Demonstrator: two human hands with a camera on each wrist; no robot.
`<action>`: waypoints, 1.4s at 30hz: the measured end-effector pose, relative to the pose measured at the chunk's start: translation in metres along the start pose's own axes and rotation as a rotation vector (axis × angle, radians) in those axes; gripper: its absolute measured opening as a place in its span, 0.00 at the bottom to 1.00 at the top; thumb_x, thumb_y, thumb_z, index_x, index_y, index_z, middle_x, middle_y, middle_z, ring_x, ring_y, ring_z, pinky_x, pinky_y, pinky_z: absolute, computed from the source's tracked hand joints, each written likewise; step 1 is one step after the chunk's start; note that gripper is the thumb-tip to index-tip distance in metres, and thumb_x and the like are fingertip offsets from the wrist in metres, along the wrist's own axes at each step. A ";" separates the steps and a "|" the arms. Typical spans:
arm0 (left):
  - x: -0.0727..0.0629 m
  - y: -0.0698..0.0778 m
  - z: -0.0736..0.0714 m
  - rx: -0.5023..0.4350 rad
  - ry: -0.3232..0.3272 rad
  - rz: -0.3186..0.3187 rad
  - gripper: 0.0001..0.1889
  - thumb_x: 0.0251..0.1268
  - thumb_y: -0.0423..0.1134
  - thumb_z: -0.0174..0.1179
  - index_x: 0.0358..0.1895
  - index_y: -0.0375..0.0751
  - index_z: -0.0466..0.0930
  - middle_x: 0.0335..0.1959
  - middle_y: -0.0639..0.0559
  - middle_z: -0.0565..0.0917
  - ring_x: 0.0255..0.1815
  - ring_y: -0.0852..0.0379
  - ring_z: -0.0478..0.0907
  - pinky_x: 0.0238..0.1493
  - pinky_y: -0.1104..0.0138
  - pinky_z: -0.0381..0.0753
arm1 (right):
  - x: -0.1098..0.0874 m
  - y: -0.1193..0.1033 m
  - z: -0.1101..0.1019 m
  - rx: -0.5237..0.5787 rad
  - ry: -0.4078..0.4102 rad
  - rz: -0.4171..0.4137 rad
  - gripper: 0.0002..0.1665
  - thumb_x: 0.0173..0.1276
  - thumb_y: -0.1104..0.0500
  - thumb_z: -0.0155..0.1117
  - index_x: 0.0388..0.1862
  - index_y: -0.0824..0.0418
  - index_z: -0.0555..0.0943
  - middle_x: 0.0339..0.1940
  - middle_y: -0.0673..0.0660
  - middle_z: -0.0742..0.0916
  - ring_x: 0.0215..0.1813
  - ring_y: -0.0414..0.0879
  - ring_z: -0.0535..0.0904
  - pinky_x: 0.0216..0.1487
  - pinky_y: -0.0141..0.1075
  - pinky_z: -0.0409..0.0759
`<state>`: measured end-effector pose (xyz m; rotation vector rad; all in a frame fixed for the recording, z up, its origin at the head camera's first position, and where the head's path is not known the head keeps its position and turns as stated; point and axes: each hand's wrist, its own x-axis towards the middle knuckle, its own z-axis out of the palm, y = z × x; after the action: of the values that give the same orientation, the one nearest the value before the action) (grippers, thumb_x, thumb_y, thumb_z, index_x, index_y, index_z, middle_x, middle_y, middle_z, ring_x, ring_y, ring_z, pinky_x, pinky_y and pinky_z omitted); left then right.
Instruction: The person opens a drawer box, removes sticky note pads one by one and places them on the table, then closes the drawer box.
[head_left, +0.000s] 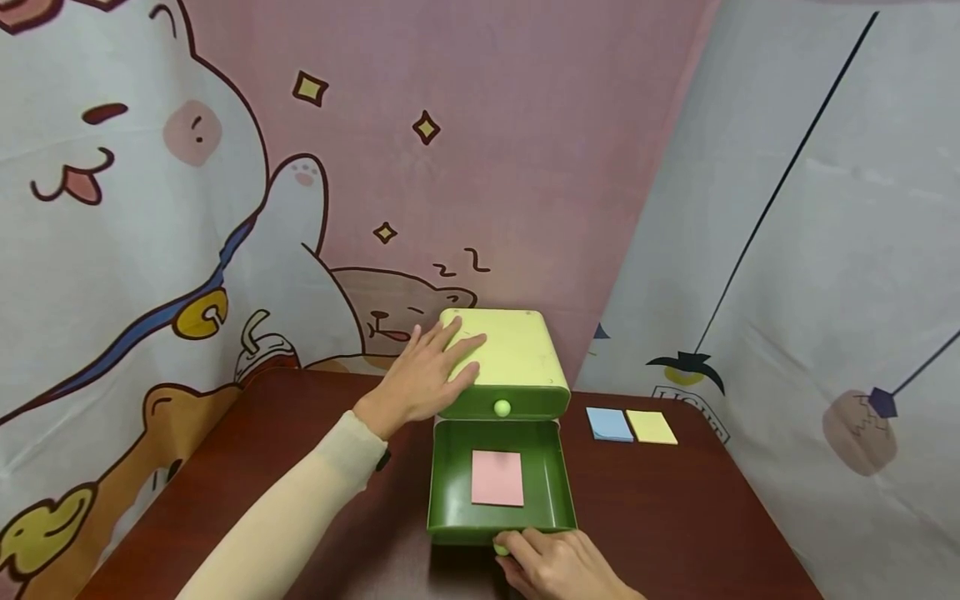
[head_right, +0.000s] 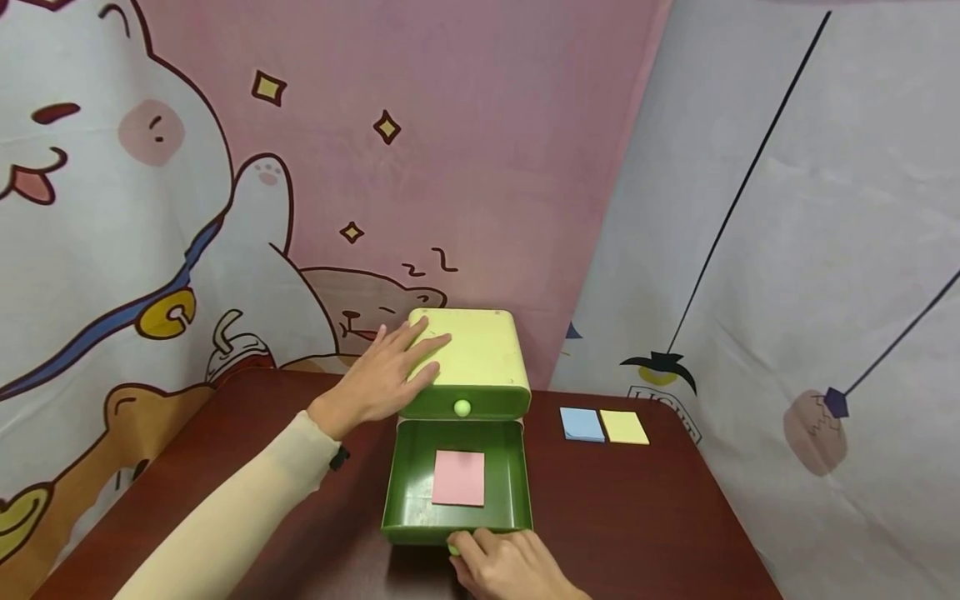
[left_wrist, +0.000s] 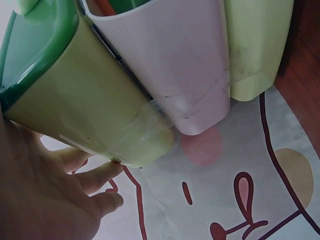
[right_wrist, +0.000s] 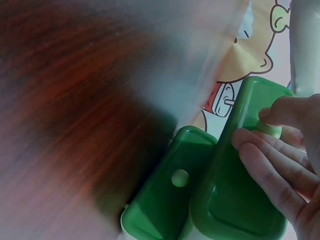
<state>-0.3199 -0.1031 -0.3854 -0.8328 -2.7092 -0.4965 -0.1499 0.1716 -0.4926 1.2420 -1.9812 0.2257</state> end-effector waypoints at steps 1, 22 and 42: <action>0.000 0.000 0.000 0.000 0.000 0.000 0.35 0.95 0.67 0.38 0.95 0.65 0.66 0.99 0.39 0.57 0.99 0.28 0.54 0.97 0.27 0.45 | -0.001 0.000 0.001 -0.005 0.006 -0.008 0.23 0.95 0.49 0.49 0.43 0.49 0.89 0.23 0.37 0.83 0.17 0.26 0.69 0.24 0.12 0.58; -0.001 0.000 0.002 -0.010 0.016 0.004 0.35 0.95 0.67 0.39 0.94 0.64 0.67 0.99 0.38 0.58 0.98 0.27 0.55 0.97 0.26 0.46 | -0.005 0.001 -0.001 -0.009 0.002 -0.032 0.23 0.96 0.48 0.49 0.46 0.48 0.90 0.24 0.38 0.84 0.18 0.27 0.73 0.21 0.15 0.65; 0.001 -0.001 0.003 0.004 0.018 0.008 0.35 0.95 0.66 0.39 0.94 0.64 0.66 0.99 0.38 0.57 0.99 0.27 0.55 0.97 0.27 0.46 | 0.010 0.003 -0.014 0.034 0.065 -0.030 0.17 0.93 0.51 0.58 0.42 0.47 0.91 0.25 0.37 0.85 0.17 0.26 0.69 0.25 0.11 0.60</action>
<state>-0.3213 -0.1025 -0.3879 -0.8342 -2.6881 -0.4947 -0.1480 0.1731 -0.4754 1.2690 -1.9091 0.2826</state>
